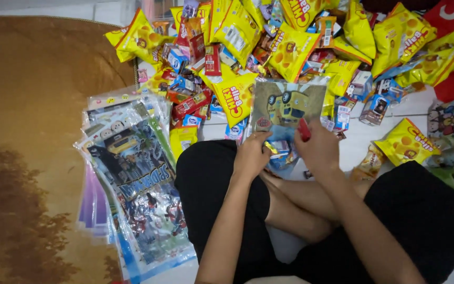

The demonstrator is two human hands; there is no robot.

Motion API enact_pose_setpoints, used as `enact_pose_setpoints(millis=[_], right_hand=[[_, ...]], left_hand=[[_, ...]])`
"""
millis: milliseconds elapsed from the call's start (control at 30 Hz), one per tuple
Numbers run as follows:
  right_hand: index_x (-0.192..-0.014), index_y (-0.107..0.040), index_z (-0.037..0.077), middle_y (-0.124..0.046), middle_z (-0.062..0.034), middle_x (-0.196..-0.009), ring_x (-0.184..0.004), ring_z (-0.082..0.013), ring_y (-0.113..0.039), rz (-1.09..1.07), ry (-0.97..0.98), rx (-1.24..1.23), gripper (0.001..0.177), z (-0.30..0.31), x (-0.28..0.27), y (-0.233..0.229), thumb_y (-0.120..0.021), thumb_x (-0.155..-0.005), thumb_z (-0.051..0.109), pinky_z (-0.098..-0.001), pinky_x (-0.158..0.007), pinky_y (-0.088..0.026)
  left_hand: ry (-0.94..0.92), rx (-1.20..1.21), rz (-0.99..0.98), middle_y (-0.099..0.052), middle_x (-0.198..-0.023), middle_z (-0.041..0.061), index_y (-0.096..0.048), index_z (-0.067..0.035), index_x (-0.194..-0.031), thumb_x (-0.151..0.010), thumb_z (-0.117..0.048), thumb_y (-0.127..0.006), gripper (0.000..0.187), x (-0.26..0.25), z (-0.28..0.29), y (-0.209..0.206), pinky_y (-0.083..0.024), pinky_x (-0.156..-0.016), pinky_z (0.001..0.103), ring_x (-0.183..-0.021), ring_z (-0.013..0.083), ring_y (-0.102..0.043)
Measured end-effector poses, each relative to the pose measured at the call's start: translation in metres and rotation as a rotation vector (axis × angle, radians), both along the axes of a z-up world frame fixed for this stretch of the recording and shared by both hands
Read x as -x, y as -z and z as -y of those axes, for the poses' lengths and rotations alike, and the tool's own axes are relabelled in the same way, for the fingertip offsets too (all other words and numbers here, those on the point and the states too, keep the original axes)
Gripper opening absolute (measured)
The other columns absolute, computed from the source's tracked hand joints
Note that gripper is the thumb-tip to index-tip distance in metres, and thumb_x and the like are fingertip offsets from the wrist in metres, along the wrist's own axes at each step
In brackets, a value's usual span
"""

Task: The person is manually sorting and packing various snack packets into a decorative plastic bag while sitting on the floor.

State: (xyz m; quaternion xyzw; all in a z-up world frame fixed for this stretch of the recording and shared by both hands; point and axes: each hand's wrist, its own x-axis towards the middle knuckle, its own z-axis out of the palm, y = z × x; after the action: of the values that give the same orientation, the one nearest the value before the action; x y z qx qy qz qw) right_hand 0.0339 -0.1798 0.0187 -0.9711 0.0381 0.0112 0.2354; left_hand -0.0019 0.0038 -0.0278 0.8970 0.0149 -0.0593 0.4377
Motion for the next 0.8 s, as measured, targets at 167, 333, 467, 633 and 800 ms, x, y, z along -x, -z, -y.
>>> enact_pose_setpoints(millis=[167, 333, 467, 633, 800], right_hand=[[-0.067, -0.052, 0.016, -0.057, -0.0047, -0.058, -0.062, -0.0303, -0.068, 0.335, -0.15, 0.406, 0.035, 0.002, -0.002, 0.052, -0.076, -0.083, 0.038, -0.0415, -0.07, -0.053], [-0.068, -0.051, 0.017, -0.049, -0.001, -0.056, -0.074, -0.0228, -0.064, 0.573, -0.121, 0.455, 0.035, 0.007, -0.001, 0.067, -0.078, -0.086, 0.031, -0.0396, -0.09, -0.044], [-0.068, -0.054, 0.017, -0.05, -0.0019, -0.065, -0.087, -0.022, -0.061, 0.803, -0.165, 0.44, 0.031, 0.003, 0.004, 0.068, -0.084, -0.075, 0.024, -0.0449, -0.093, -0.042], [-0.083, -0.067, 0.02, -0.066, -0.004, -0.08, -0.108, -0.0274, -0.057, 0.444, -0.242, 0.464, 0.026, 0.014, 0.013, 0.116, -0.07, -0.081, 0.046, -0.0606, -0.107, -0.029], [-0.106, -0.073, 0.02, -0.07, -0.0017, -0.1, -0.111, -0.0257, -0.061, 0.498, -0.29, 0.058, 0.025, 0.051, -0.005, 0.074, -0.07, -0.092, 0.04, -0.054, -0.115, -0.021]], left_hand=[[-0.006, -0.01, 0.029, -0.069, -0.123, 0.007, -0.07, -0.018, -0.13, -0.086, -0.013, -0.056, 0.047, -0.003, 0.001, 0.005, -0.057, -0.098, 0.046, -0.118, 0.0329, -0.068], [0.014, 0.02, -0.018, -0.068, -0.127, 0.008, -0.069, -0.017, -0.134, -0.087, -0.014, -0.054, 0.05, -0.004, 0.0, -0.003, -0.053, -0.102, 0.051, -0.121, 0.0353, -0.066], [0.013, 0.026, -0.023, -0.068, -0.128, 0.008, -0.068, -0.017, -0.135, -0.087, -0.013, -0.055, 0.05, -0.002, 0.001, -0.004, -0.052, -0.103, 0.051, -0.123, 0.0352, -0.064], [0.022, 0.043, 0.003, -0.068, -0.128, 0.01, -0.069, -0.015, -0.135, -0.088, -0.01, -0.055, 0.05, -0.006, 0.001, -0.007, -0.051, -0.104, 0.05, -0.123, 0.0366, -0.064], [0.029, 0.03, 0.011, -0.068, -0.126, 0.011, -0.069, -0.014, -0.135, -0.087, -0.009, -0.056, 0.05, -0.004, 0.0, -0.009, -0.052, -0.103, 0.048, -0.122, 0.0369, -0.065]])
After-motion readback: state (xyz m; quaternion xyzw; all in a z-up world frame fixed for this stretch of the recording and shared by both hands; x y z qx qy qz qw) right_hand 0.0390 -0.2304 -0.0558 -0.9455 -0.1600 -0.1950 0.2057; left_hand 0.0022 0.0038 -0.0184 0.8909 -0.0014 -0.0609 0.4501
